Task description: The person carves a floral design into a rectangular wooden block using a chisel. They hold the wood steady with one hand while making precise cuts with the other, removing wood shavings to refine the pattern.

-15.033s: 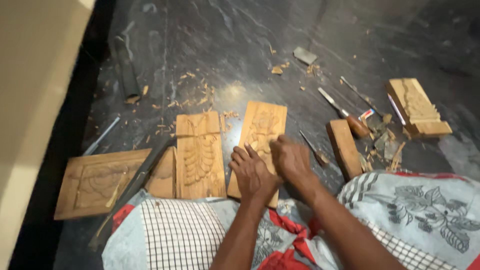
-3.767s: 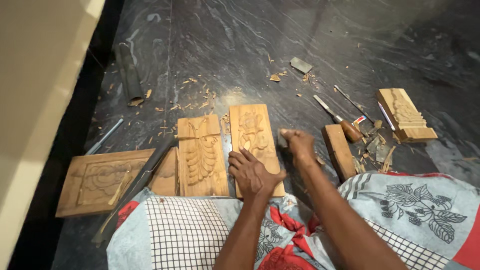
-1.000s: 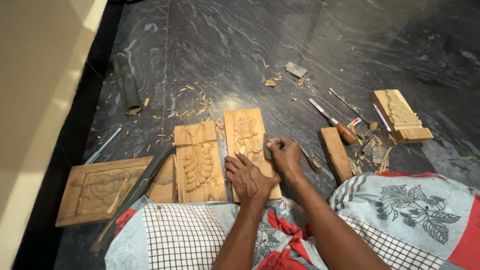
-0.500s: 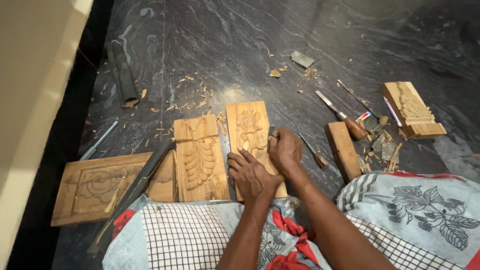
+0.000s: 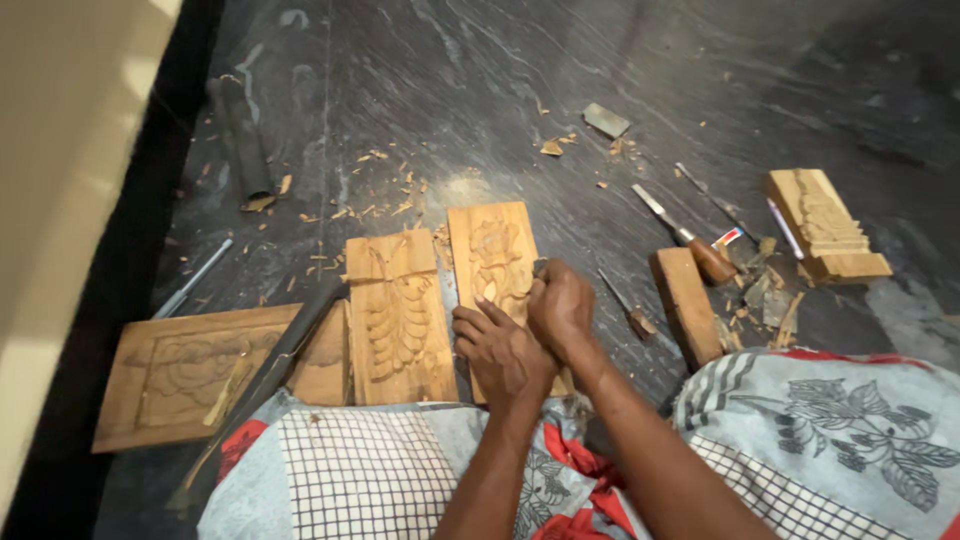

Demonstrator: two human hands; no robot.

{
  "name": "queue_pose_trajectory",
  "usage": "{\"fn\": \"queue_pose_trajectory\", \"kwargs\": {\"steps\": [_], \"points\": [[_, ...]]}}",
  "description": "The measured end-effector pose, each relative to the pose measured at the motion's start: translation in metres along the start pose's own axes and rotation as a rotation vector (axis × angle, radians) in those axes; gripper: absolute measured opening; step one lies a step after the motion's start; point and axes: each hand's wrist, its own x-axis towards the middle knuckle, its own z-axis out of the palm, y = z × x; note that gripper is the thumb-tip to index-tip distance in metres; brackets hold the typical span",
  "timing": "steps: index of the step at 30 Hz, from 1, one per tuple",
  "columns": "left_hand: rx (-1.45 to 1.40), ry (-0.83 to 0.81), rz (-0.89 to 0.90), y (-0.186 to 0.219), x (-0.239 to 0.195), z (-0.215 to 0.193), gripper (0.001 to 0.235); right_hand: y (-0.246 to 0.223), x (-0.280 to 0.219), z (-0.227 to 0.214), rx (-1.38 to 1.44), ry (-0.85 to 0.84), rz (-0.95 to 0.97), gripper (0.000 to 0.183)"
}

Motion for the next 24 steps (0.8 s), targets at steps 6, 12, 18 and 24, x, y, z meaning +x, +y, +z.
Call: {"fn": "queue_pose_trajectory", "kwargs": {"steps": [6,12,18,24], "points": [[-0.091,-0.063,-0.001,0.002,-0.003,-0.007,0.092,0.0,-0.005,-0.004,0.042,0.077,-0.136,0.012],[-0.069,-0.121,0.012,-0.001,-0.01,-0.003,0.092,0.01,-0.009,0.011,0.004,0.006,-0.072,0.01],[0.007,-0.026,-0.047,0.0,-0.001,-0.003,0.084,0.01,0.002,0.023,-0.021,-0.014,0.045,0.013],[-0.005,-0.184,0.002,0.002,0.001,-0.012,0.098,0.008,0.016,0.019,0.014,0.018,0.04,0.016]]}}
